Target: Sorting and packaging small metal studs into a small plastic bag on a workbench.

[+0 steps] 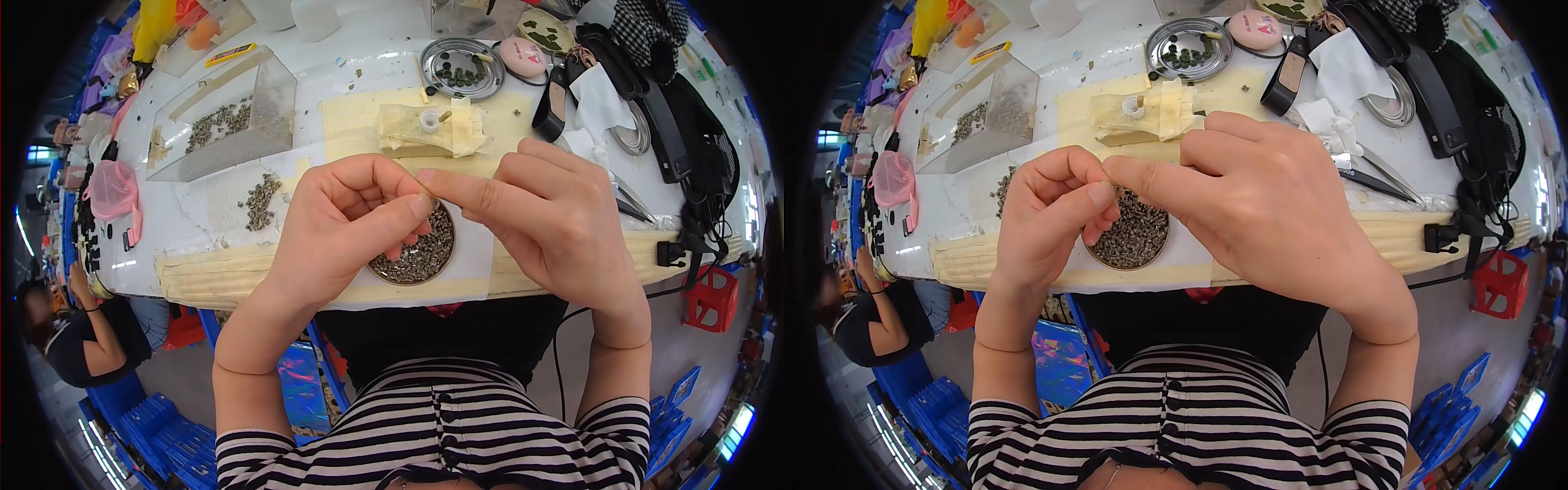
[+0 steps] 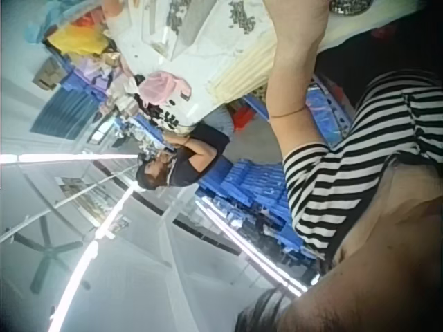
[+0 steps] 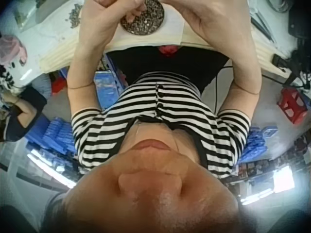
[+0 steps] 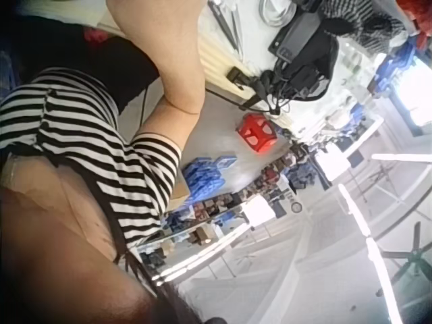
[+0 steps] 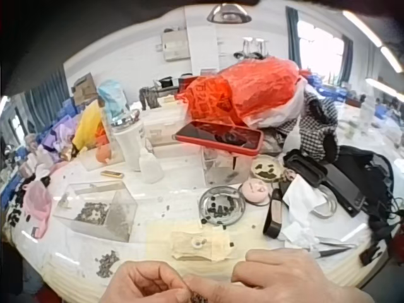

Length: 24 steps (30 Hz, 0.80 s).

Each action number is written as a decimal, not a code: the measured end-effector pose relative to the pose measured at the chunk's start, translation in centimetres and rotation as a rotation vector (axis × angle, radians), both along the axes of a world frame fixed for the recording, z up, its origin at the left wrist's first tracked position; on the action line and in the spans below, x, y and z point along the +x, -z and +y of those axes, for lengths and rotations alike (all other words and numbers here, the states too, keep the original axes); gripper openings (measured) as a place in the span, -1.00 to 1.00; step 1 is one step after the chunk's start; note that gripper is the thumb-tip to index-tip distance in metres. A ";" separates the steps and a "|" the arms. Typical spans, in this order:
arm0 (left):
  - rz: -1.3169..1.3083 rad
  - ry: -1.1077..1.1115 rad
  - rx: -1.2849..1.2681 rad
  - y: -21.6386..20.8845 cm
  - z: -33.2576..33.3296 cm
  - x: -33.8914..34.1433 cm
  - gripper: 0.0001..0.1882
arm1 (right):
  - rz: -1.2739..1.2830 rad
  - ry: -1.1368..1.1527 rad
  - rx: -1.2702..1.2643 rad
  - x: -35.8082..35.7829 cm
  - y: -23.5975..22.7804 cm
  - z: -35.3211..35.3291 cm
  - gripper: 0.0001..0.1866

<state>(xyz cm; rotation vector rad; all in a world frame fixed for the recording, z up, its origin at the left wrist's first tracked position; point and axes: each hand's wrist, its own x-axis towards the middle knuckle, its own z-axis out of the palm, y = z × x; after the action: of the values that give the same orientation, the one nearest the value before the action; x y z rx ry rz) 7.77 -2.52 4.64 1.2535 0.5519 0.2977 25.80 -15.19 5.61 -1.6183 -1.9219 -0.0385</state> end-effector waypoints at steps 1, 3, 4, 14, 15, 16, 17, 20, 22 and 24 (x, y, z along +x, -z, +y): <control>0.000 0.000 -0.001 0.0 0.0 0.0 -0.90 | -0.001 -0.002 -0.002 0.0 -0.1 0.0 -0.51; 0.005 -0.007 0.003 -0.1 0.0 0.1 -0.90 | 0.040 0.011 0.035 0.2 0.1 0.1 -0.54; 0.011 -0.013 0.007 -0.1 -0.1 0.1 -0.90 | 0.060 0.017 0.053 0.3 0.1 0.1 -0.55; -0.003 -0.027 -0.051 0.0 0.0 0.0 -0.89 | 0.078 -0.064 0.121 0.2 0.3 0.1 -0.53; 0.002 -0.024 -0.048 0.0 0.0 0.0 -0.89 | 0.000 -0.069 0.163 0.1 0.2 0.2 -0.58; 0.007 -0.021 -0.044 -0.1 0.0 0.0 -0.89 | -0.078 -0.073 0.204 0.1 0.2 0.2 -0.64; 0.012 -0.018 -0.041 -0.1 0.0 -0.1 -0.89 | -0.083 -0.108 0.236 0.2 0.1 0.1 -0.67; -0.029 -0.039 -0.054 0.1 0.2 -0.1 -0.90 | -0.098 -0.161 0.321 0.4 0.1 -0.1 -0.74; -0.068 -0.007 -0.110 0.3 0.5 -0.3 -0.89 | -0.105 -0.115 0.362 0.2 0.4 0.0 -0.76; -0.089 0.010 -0.139 0.4 0.5 -0.4 -0.88 | -0.103 -0.055 0.387 0.2 0.6 0.4 -0.76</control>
<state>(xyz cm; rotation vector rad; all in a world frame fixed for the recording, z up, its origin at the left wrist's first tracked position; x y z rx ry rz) 7.37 -1.99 4.28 1.1031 0.4816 0.3001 25.97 -14.78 5.06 -1.3255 -1.8922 -0.4510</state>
